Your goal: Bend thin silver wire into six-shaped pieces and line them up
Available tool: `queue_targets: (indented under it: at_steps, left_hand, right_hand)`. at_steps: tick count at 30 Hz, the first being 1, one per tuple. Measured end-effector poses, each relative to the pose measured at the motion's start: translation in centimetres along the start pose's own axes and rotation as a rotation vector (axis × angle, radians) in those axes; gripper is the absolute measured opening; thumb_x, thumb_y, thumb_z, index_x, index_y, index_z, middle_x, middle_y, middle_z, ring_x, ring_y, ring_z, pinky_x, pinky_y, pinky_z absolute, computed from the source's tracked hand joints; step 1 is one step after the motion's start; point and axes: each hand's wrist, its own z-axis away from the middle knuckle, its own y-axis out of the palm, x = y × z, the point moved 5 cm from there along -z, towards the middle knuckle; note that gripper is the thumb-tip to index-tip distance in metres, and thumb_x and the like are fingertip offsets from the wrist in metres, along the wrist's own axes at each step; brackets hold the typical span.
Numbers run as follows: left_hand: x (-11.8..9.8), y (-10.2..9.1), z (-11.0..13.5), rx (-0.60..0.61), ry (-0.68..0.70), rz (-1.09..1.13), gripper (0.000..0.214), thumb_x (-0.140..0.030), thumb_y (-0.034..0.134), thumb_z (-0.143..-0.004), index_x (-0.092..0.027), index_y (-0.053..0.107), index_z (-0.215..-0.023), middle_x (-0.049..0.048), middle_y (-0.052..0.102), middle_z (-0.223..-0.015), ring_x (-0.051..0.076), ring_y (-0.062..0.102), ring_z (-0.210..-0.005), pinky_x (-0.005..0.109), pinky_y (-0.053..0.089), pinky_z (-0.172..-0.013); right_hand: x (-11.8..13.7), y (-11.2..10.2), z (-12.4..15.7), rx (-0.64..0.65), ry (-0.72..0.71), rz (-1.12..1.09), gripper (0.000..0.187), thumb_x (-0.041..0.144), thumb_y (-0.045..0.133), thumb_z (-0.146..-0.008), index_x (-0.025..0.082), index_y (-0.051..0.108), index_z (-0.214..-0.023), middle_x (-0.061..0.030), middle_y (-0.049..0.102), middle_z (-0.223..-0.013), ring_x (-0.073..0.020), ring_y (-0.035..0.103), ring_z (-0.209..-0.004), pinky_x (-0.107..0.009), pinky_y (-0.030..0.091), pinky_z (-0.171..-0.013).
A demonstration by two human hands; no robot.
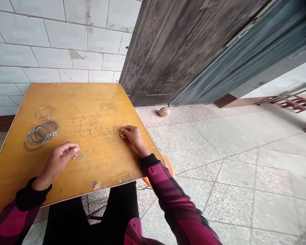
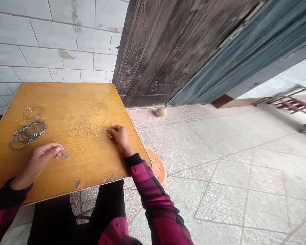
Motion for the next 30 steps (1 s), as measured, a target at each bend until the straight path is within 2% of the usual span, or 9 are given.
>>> queue_targets:
  at_steps: [8,12,16,18,20,23,26,28,30]
  left_hand:
    - [-0.2,0.1,-0.2,-0.014,-0.004,-0.024,0.023,-0.040,0.067,-0.077,-0.018,0.070,-0.082,0.0005,0.065,-0.063,0.014,0.058,-0.057,0.026,0.049,-0.059]
    - [-0.1,-0.6,-0.3,-0.075,0.031,-0.085,0.020,-0.038,0.065,-0.079,-0.019,0.070,-0.084,0.0003,0.065,-0.068,0.014,0.059,-0.058,0.026,0.048,-0.060]
    - [-0.4,-1.9,-0.8,-0.170,0.141,-0.277,0.016,-0.033,0.061,-0.081,-0.020,0.069,-0.082,0.0037,0.068,-0.080,0.016,0.060,-0.066,0.026,0.046,-0.063]
    - [-0.6,-3.1,-1.1,-0.207,0.190,-0.414,0.015,-0.031,0.059,-0.082,-0.020,0.068,-0.080,0.0049,0.067,-0.083,0.016,0.059,-0.068,0.027,0.045,-0.065]
    - [-0.7,-5.2,-1.2,-0.271,0.199,-0.556,0.014,-0.029,0.057,-0.081,-0.021,0.068,-0.080,0.0054,0.067,-0.085,0.017,0.059,-0.068,0.029,0.045,-0.068]
    - [-0.7,-9.6,-1.2,-0.450,0.132,-0.731,0.011,-0.025,0.059,-0.077,-0.022,0.069,-0.079,0.0067,0.068,-0.088,0.020,0.059,-0.072,0.032,0.043,-0.072]
    - [-0.6,-13.1,-1.5,-0.532,0.045,-0.788,0.009,-0.025,0.060,-0.074,-0.023,0.069,-0.075,0.0064,0.069,-0.083,0.023,0.060,-0.074,0.031,0.042,-0.069]
    - [-0.2,-14.2,-2.3,-0.529,-0.048,-0.768,0.011,-0.030,0.063,-0.074,-0.023,0.067,-0.067,0.0054,0.067,-0.070,0.023,0.059,-0.069,0.030,0.040,-0.064]
    - [0.8,-14.1,-3.4,-0.483,-0.159,-0.644,0.019,-0.037,0.067,-0.070,-0.021,0.063,-0.060,0.0037,0.063,-0.059,0.020,0.057,-0.060,0.028,0.039,-0.057]
  right_hand:
    - [0.2,-0.1,0.2,-0.047,-0.100,0.172,0.014,0.018,0.067,-0.077,0.013,0.065,-0.089,0.0004,0.064,-0.056,-0.0113,0.061,-0.048,-0.021,0.051,-0.049]
    - [-0.1,-0.5,0.4,-0.068,-0.187,0.252,0.026,0.031,0.065,-0.077,0.013,0.065,-0.097,-0.0032,0.068,-0.066,-0.0133,0.063,-0.052,-0.024,0.052,-0.051]
    - [-0.2,-1.0,0.7,-0.116,-0.306,0.378,0.038,0.043,0.060,-0.080,0.012,0.067,-0.100,-0.0095,0.071,-0.077,-0.0158,0.064,-0.054,-0.028,0.051,-0.054]
    - [-0.1,-1.1,0.8,-0.127,-0.359,0.445,0.040,0.045,0.057,-0.081,0.012,0.069,-0.101,-0.0113,0.072,-0.079,-0.0176,0.064,-0.056,-0.030,0.051,-0.056]
    - [0.0,-1.1,0.9,-0.130,-0.389,0.491,0.041,0.045,0.056,-0.082,0.012,0.070,-0.101,-0.0113,0.072,-0.077,-0.0191,0.064,-0.058,-0.032,0.050,-0.058]
    - [0.2,-1.1,1.0,-0.127,-0.422,0.518,0.040,0.044,0.054,-0.083,0.012,0.070,-0.100,-0.0118,0.072,-0.079,-0.0200,0.064,-0.061,-0.032,0.050,-0.060]
    - [0.5,-0.9,1.2,-0.122,-0.467,0.526,0.039,0.045,0.053,-0.084,0.013,0.070,-0.098,-0.0130,0.072,-0.086,-0.0200,0.064,-0.063,-0.033,0.050,-0.062]
    - [0.6,-0.7,1.3,-0.113,-0.490,0.536,0.039,0.045,0.053,-0.084,0.013,0.070,-0.098,-0.0130,0.073,-0.089,-0.0200,0.064,-0.064,-0.033,0.050,-0.063]
    - [0.7,-0.4,1.4,-0.099,-0.505,0.544,0.039,0.046,0.053,-0.085,0.014,0.070,-0.098,-0.0129,0.072,-0.089,-0.0198,0.064,-0.064,-0.033,0.050,-0.063]
